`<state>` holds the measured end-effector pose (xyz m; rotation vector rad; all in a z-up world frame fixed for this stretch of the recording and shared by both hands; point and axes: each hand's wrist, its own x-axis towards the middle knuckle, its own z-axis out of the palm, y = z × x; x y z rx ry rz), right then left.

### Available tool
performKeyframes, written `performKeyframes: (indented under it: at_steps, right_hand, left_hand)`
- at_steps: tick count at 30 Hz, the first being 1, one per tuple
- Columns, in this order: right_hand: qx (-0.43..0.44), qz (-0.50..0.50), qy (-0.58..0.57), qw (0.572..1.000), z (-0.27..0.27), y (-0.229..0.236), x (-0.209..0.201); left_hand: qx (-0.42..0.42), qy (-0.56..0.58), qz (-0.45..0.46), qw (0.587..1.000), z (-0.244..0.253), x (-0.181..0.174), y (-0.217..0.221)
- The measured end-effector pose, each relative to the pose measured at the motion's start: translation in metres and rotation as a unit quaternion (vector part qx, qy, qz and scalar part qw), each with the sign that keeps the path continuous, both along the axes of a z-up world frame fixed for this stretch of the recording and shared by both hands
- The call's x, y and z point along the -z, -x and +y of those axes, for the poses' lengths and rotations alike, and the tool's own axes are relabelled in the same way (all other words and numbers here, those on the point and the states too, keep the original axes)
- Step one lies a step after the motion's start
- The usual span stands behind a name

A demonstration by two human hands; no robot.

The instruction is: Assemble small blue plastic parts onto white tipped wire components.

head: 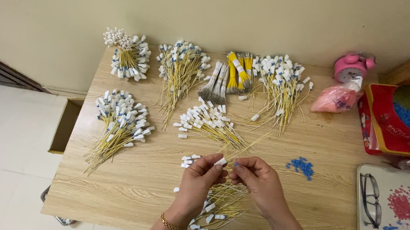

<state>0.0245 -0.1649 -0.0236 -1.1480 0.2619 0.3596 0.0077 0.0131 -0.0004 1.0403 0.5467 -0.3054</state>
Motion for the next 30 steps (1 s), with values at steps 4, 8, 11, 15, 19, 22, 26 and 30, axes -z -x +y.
performKeyframes:
  at_steps: [4, 8, 11, 15, 19, 22, 26, 30]
  right_hand:
    - [0.001, -0.034, -0.045, 0.998, -0.005, 0.003, 0.005]
    - [0.028, -0.094, -0.081, 0.992, -0.005, 0.005, 0.007]
    - [0.020, -0.084, 0.022, 0.996, 0.001, 0.004, -0.008]
    - [0.016, -0.130, 0.182, 0.974, 0.009, 0.005, -0.011]
    - [0.001, -0.186, 0.316, 0.930, 0.014, 0.005, -0.021]
    - [0.011, -0.230, 0.293, 0.928, 0.019, 0.010, -0.021]
    - [0.027, -0.200, 0.285, 0.937, 0.025, 0.014, -0.025]
    - [0.035, -0.132, 0.258, 0.956, 0.025, 0.014, -0.017]
  left_hand:
    - [0.007, 0.008, 0.001, 1.000, 0.000, -0.001, 0.001]
    - [0.014, 0.001, -0.007, 1.000, -0.002, 0.000, 0.003]
    - [0.016, -0.002, 0.001, 1.000, -0.004, -0.008, 0.003]
    - [0.028, -0.010, -0.006, 1.000, -0.008, -0.016, 0.005]
    - [0.030, -0.020, -0.034, 0.999, -0.010, -0.005, 0.009]
    - [0.026, -0.007, -0.042, 0.999, -0.010, -0.002, 0.010]
    - [0.040, -0.035, -0.037, 0.998, -0.011, -0.007, 0.008]
    - [0.071, -0.088, -0.051, 0.992, -0.010, -0.019, 0.005]
